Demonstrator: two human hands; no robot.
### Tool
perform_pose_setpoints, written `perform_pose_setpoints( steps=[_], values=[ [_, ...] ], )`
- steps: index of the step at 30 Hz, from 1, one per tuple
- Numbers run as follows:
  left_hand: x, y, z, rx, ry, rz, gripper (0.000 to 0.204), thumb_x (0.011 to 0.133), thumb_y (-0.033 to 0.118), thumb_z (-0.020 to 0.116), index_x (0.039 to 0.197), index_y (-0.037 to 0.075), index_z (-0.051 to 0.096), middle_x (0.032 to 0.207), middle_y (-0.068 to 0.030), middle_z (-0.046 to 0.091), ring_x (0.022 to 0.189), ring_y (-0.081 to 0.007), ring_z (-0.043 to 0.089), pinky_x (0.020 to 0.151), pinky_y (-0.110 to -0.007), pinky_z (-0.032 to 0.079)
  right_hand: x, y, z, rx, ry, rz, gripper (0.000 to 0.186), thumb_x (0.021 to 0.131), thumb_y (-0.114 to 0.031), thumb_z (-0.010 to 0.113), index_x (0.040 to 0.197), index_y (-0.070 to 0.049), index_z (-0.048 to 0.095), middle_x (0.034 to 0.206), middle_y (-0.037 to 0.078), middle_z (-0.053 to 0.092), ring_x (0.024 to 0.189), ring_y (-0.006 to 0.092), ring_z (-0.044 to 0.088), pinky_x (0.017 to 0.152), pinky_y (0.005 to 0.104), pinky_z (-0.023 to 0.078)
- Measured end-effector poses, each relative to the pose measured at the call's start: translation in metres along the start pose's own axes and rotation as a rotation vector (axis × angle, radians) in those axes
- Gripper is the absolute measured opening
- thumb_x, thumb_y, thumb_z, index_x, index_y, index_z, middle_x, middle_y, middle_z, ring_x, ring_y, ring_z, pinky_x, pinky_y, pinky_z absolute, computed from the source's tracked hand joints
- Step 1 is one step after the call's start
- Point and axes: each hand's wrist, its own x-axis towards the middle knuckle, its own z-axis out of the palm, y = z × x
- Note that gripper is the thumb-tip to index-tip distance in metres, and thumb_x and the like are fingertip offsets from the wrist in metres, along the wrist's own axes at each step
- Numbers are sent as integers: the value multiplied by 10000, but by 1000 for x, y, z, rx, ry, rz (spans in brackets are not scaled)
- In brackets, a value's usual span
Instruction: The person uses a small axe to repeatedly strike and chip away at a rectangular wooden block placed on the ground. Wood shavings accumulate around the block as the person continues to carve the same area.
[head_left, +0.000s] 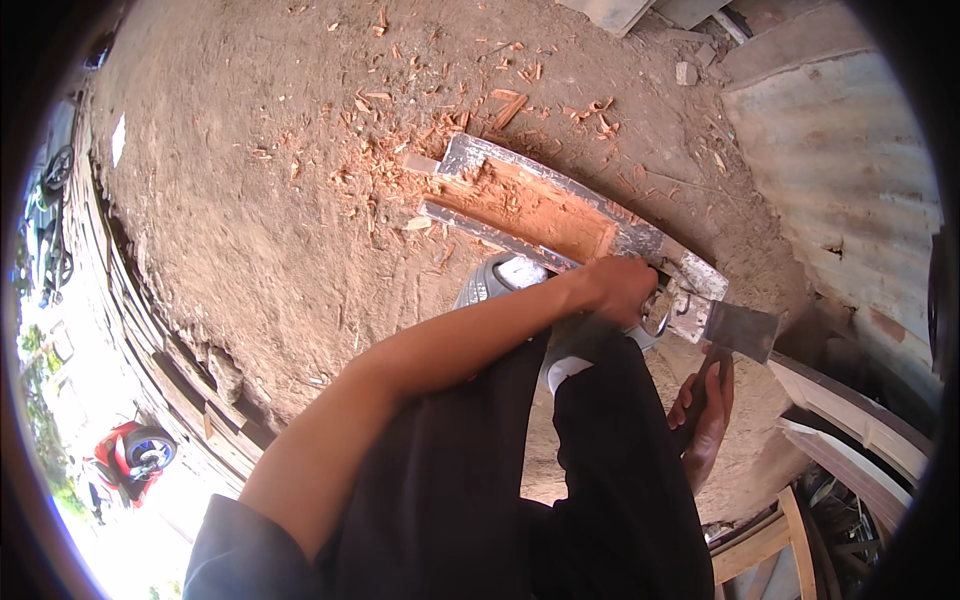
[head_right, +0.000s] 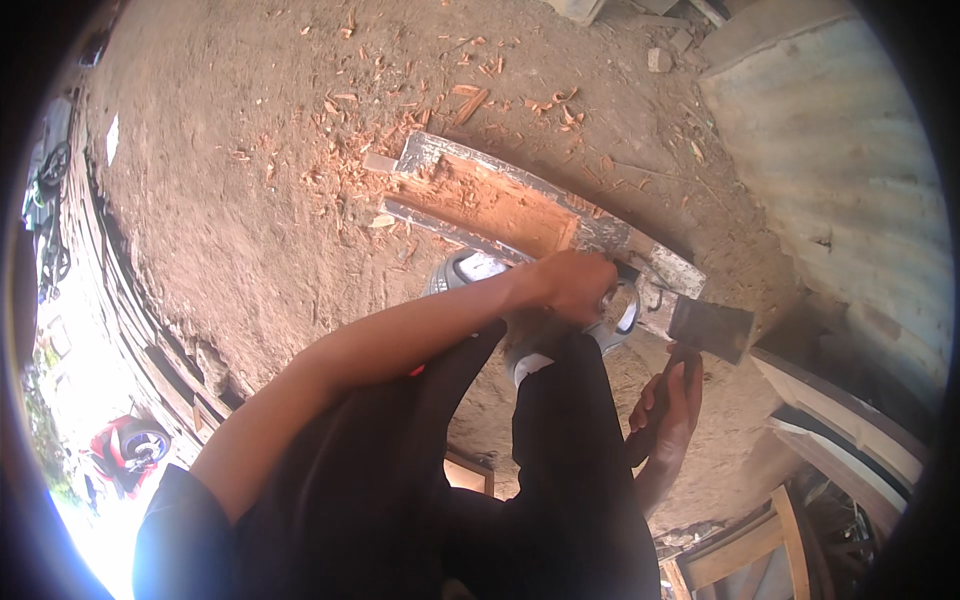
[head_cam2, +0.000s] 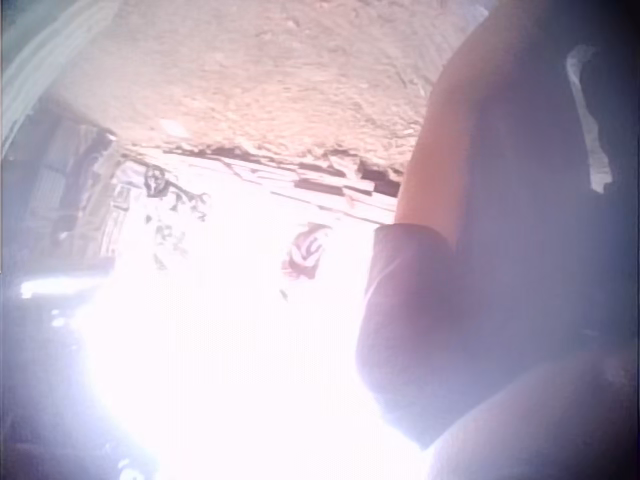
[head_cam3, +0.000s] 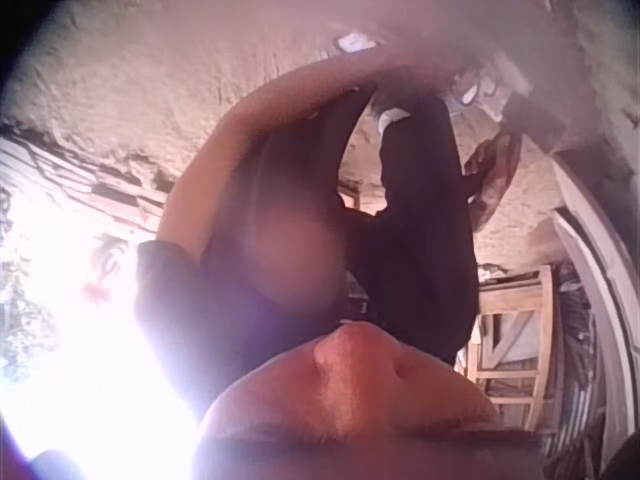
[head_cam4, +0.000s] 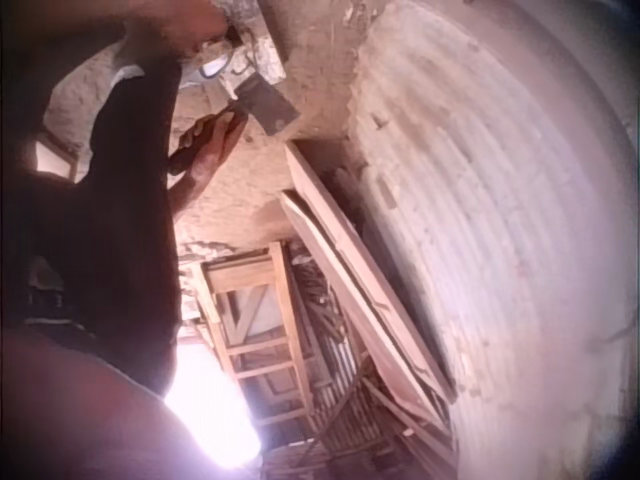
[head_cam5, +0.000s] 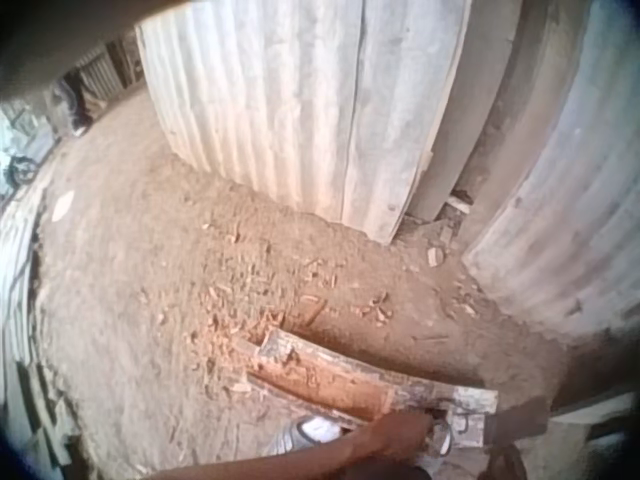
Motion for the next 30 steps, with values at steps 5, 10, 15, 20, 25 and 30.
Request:
perform_pose_setpoints(
  steps=[5, 10, 15, 20, 25, 30],
  values=[
    [-2, -3, -12, 14, -58, -22, 278, 709, 182, 730, 899, -20, 723, 945, -249, 724, 958, -422, 705, 848, -496, 564, -4, 7, 4, -32, -19, 12, 487, 1049, -440, 584, 1374, -92, 482, 620, 3, 430, 424, 92, 411, 378, 234, 321],
    [-20, -38, -13, 149, -100, -63, 317, 716, 176, 731, 996, 28, 725, 939, -242, 725, 939, -409, 712, 832, -503, 568, -4, 16, 1, -58, -64, -34, 495, 1053, -398, 591, 1394, -55, 483, 658, -9, 446, 532, 60, 431, 443, 202, 323],
    [-47, -3, -28, 215, 77, -41, 354, 721, 158, 735, 1063, 66, 727, 918, -225, 729, 934, -389, 722, 833, -496, 574, -12, 3, 1, -92, -34, -2, 470, 1073, -393, 546, 1392, -55, 475, 645, 3, 438, 511, 68, 426, 441, 213, 332],
    [-20, 26, -19, 215, 102, 105, 472, 690, 120, 736, 1158, 81, 689, 987, -200, 718, 974, -390, 705, 829, -491, 565, -13, -2, -11, -23, -54, 8, 539, 1058, -464, 552, 1418, -77, 446, 634, 15, 445, 422, 111, 426, 379, 260, 349],
    [4, 1, 15, 181, 259, 372, 463, 678, 102, 746, 1132, 51, 672, 1036, -167, 702, 968, -383, 699, 810, -465, 568, -8, 2, -18, 26, -67, 8, 527, 1053, -471, 557, 1408, -95, 455, 627, 20, 454, 417, 116, 441, 378, 264, 355],
    [-2, -5, 4, 119, 248, 439, 382, 660, 135, 779, 1019, 42, 684, 1031, -122, 725, 952, -321, 708, 804, -436, 563, -12, 4, -19, 48, -38, 50, 505, 1048, -475, 564, 1387, -112, 472, 625, 24, 458, 412, 123, 445, 378, 272, 363]
  ],
)
